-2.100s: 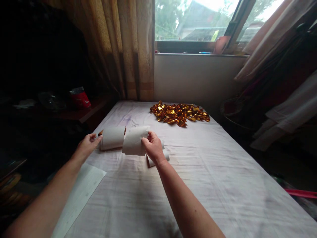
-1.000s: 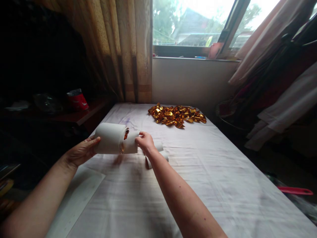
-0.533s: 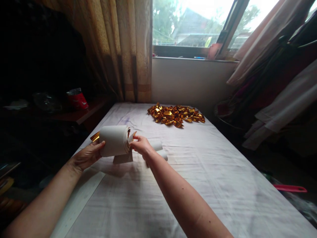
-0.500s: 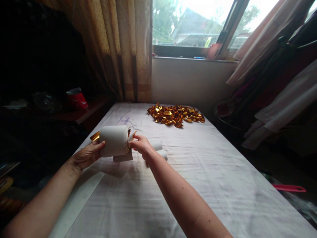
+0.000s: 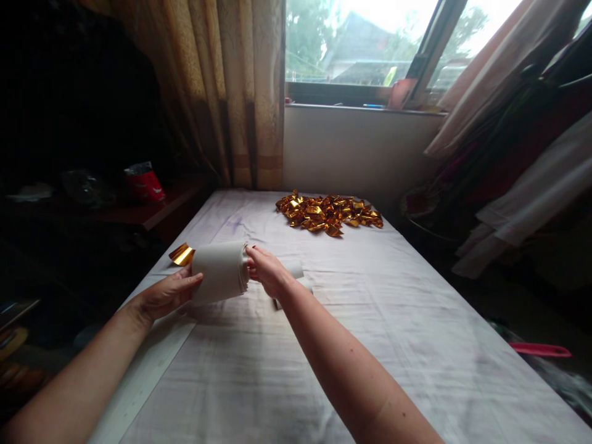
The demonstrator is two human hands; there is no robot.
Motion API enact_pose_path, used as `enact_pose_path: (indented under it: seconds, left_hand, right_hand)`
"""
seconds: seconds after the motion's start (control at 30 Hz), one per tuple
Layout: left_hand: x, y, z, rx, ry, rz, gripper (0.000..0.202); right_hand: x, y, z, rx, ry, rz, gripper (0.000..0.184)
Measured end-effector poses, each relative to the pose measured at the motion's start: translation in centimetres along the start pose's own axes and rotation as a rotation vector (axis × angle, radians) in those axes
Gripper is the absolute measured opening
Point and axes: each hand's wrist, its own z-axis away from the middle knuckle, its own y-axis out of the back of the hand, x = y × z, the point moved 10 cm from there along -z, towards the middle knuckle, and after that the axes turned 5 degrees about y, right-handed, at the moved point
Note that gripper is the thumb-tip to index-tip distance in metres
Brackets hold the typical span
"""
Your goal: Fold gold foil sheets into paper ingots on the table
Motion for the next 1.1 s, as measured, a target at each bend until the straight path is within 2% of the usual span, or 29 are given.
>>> enact_pose_path:
  seconds: [0.13, 0.3, 0.43, 0.57, 0.67, 0.8, 1.0, 1.1]
  left_hand:
    - [0.3, -0.3, -0.1, 0.036, -0.033, -0.048, 0.067]
    - [1.2, -0.7, -0.1, 0.069, -0.130, -0.084, 0.064]
    - [0.7, -0.6, -0.1, 0.048, -0.069, -0.071, 0.063]
    - [-0.1, 0.8, 0.1, 0.100, 0.019, -0.124, 0.068]
    - [0.5, 1.1, 0.3, 0.121, -0.010, -0.152, 0.071]
    - [1.9, 1.1, 0.6, 0.147, -0.082, -0.044, 0.064]
    - [2.2, 1.9, 0.9, 0.206, -0.083, 0.096, 0.049]
    - [2.8, 2.0, 0.9, 0.217, -0.120, 0.094, 0.049]
  right_hand:
    - [-0.6, -0.4, 0.2, -0.010, 0.081, 0.113, 0.034]
    - [-0.4, -0.3, -0.1, 0.086, 0.112, 0.185, 0.033]
    - [-0.9, -0.9, -0.6, 0.090, 0.153, 0.203, 0.032]
    - [-1.2, -1.8, -1.1, 0.090, 0.170, 0.215, 0.028]
    - [-0.8, -2.8, -1.7, 0.071, 0.156, 0.179, 0.032]
    - [-0.2, -3.7, -2.3, 0.056, 0.154, 0.171, 0.033]
    - [1.0, -4.9, -2.5, -0.040, 0.074, 0.221, 0.019]
    - [1.2, -4.8, -2.8, -0.025, 0.079, 0.208, 0.020]
